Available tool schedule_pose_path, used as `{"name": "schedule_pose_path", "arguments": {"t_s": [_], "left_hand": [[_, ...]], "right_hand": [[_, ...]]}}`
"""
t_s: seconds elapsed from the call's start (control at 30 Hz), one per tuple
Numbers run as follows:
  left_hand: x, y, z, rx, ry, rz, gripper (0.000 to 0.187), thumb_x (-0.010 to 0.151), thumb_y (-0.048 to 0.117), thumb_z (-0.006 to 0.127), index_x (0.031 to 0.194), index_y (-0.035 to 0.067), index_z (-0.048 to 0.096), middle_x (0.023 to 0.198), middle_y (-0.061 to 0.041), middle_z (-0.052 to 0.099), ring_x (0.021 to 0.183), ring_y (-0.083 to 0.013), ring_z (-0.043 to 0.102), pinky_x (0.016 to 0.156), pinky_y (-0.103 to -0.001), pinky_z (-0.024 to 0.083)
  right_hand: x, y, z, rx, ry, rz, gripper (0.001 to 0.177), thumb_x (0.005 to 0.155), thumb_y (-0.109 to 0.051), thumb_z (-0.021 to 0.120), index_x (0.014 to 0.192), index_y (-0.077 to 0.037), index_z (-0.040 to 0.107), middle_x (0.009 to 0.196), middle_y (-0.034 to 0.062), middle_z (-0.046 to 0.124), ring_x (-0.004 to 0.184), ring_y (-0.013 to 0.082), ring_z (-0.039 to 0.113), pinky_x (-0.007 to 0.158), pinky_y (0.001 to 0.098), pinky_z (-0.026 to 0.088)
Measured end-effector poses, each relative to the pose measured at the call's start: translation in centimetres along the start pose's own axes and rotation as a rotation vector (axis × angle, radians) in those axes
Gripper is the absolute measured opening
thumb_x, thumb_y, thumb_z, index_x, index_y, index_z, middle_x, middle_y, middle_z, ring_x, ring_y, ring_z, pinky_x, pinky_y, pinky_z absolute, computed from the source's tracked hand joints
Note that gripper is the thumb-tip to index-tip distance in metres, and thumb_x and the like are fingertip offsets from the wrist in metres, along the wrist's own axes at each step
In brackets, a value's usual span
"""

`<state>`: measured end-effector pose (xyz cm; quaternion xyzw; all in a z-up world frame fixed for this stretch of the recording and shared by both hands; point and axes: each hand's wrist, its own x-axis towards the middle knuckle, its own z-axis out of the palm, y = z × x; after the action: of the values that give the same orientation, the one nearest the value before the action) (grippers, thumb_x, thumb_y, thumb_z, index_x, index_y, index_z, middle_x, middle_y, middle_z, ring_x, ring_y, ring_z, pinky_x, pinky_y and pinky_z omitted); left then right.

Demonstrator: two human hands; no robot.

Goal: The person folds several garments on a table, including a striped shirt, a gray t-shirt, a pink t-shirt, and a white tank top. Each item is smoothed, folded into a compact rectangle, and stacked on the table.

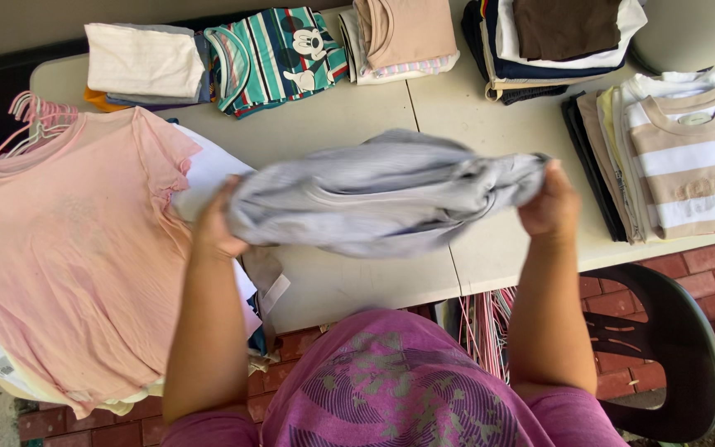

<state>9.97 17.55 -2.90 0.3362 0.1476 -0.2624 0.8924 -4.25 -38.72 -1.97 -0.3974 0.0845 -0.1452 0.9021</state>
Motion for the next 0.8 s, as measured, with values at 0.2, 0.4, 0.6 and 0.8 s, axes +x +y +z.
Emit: {"name": "schedule_pose_path", "arguments": {"t_s": [0.2,0.4,0.6,0.8], "left_hand": [[0.2,5.4,0.6,0.07,0.261,0.536,0.023,0.086,0.015,0.076,0.104,0.011,0.063,0.103,-0.005,0.07,0.1,-0.0252,0.07,0.092,-0.05,0.061],[0.2,-12.9,15.0,1.008,-0.425,0.665,0.077,0.074,0.03,0.095,0.138,0.007,0.059,0.143,-0.013,0.056,0.129,-0.0257,0.055,0.111,-0.041,0.045],[0.1,-15.1,22.1,1.181,-0.691,0.469,0.053,0.082,0.018,0.084,0.129,0.005,0.064,0.126,-0.012,0.071,0.118,-0.0252,0.068,0.103,-0.036,0.052],[6.2,-4.6,14.0,0.76,-0.538,0.326,0.039,0.089,-0.005,0.067,0.127,0.004,0.069,0.116,-0.003,0.073,0.108,-0.0129,0.066,0.1,-0.028,0.053]], "right_hand": [[-2.0,-2.7,2.2,0.097,0.201,0.049,0.047,0.108,-0.044,0.049,0.13,-0.004,0.06,0.131,0.0137,0.067,0.126,0.0307,0.063,0.114,0.0483,0.051],[-4.6,0.1,13.4,-0.001,-0.421,0.145,0.055,0.107,-0.028,0.064,0.153,-0.002,0.046,0.138,0.0124,0.061,0.127,0.0264,0.06,0.113,0.0421,0.048],[-9.1,-4.2,16.4,-0.747,-0.652,-0.062,0.049,0.102,-0.024,0.066,0.142,0.004,0.057,0.129,0.0186,0.065,0.12,0.0272,0.062,0.107,0.041,0.049],[-7.9,-6.0,9.5,-0.301,-0.173,-0.164,0.025,0.112,-0.017,0.053,0.127,-0.001,0.067,0.106,0.0138,0.074,0.093,0.0226,0.072,0.093,0.0405,0.059]]}}
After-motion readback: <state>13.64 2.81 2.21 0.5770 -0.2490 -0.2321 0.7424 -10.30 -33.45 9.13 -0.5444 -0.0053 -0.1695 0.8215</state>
